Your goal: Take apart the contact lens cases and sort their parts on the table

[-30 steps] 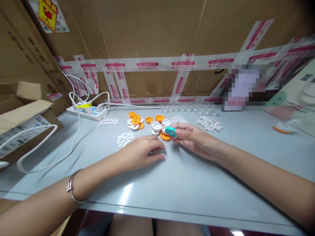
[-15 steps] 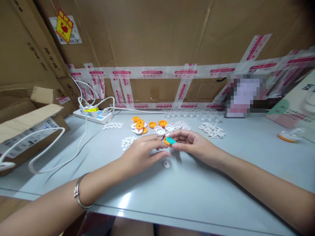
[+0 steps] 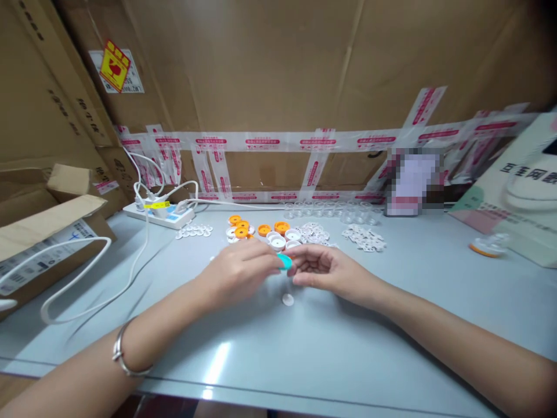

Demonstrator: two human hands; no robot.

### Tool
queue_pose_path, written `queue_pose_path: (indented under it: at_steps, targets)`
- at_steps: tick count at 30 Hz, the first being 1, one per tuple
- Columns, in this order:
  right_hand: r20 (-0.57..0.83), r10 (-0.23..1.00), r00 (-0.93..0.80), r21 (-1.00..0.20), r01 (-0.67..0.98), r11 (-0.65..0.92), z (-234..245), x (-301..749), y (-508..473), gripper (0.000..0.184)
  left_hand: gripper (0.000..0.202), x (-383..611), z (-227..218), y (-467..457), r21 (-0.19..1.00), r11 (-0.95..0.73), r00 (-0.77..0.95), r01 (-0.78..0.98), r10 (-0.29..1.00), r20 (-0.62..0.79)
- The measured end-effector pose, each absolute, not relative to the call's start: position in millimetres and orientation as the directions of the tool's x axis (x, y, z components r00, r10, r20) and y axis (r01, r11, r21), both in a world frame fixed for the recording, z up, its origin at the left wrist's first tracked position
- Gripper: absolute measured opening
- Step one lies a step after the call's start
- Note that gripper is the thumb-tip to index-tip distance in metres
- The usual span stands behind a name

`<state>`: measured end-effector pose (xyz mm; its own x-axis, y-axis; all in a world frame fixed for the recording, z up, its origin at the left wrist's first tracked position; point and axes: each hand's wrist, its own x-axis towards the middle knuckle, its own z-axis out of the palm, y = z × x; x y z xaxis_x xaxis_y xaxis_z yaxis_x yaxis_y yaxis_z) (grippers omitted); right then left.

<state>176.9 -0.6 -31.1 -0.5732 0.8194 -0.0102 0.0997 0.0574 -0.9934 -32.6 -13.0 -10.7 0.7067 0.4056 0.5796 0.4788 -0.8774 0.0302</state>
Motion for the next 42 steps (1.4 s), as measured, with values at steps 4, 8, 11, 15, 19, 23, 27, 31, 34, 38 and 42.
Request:
queue_pose_path:
  at_steps: [4, 8, 11, 15, 19, 23, 27, 31, 34, 38, 42]
  targets:
    - [0.003, 0.877, -0.480, -0.993, 0.102, 0.059, -25.5, 185.0, 3.3, 0.037, 0.012, -67.0, -1.3, 19.4, 0.053, -0.735, 0.569, 0.677, 0.566, 0.596]
    - [0.033, 0.921, -0.389, -0.988, 0.127, 0.089, -21.1, 189.1, 6.0, 0.035, 0.012, -107.0, -2.9, 53.2, 0.063, -0.513, 0.416, 0.856, 0.756, 0.505]
    - [0.042, 0.924, -0.380, -0.983, 0.148, 0.106, -20.1, 188.2, 5.8, 0.036, 0.016, -120.6, -10.7, 66.3, 0.066, -0.420, 0.362, 0.905, 0.843, 0.398]
    - [0.024, 0.916, -0.401, -0.980, 0.169, 0.100, -19.8, 186.5, 4.0, 0.036, 0.022, -116.0, -22.7, 71.0, 0.046, -0.431, 0.399, 0.901, 0.867, 0.297]
    - [0.034, 0.912, -0.409, -0.980, 0.167, 0.111, -19.6, 187.4, 4.2, 0.034, 0.025, -111.2, -32.1, 73.7, 0.048, -0.442, 0.415, 0.896, 0.870, 0.269]
    - [0.053, 0.904, -0.423, -0.977, 0.165, 0.135, -21.6, 189.8, 5.8, 0.034, 0.024, -111.8, -32.2, 76.4, 0.059, -0.444, 0.412, 0.894, 0.867, 0.281]
    - [0.078, 0.916, -0.394, -0.965, 0.200, 0.168, -20.4, 193.1, 7.7, 0.036, 0.025, -94.2, -17.8, 57.7, 0.079, -0.426, 0.366, 0.902, 0.847, 0.387]
    - [0.198, 0.946, -0.257, -0.919, 0.289, 0.270, -7.7, 207.0, 16.8, 0.038, 0.017, -52.4, -3.4, 10.8, 0.289, -0.705, 0.651, 0.648, 0.709, 0.271]
    - [0.401, 0.915, -0.053, -0.785, 0.494, 0.373, 5.8, 239.1, 31.7, 0.034, 0.021, -26.5, -4.2, -18.8, 0.411, -0.754, 0.789, 0.513, 0.603, 0.122]
    - [0.634, 0.722, 0.277, -0.502, 0.857, 0.112, 13.3, 309.9, 56.5, 0.033, 0.010, -14.7, -16.8, -29.3, 0.446, -0.768, 0.814, 0.461, 0.565, 0.132]
    - [0.451, 0.799, 0.399, -0.254, 0.915, -0.313, 2.4, 369.9, 75.8, 0.039, 0.011, -19.5, -20.2, -21.5, 0.446, -0.779, 0.796, 0.441, 0.569, 0.207]
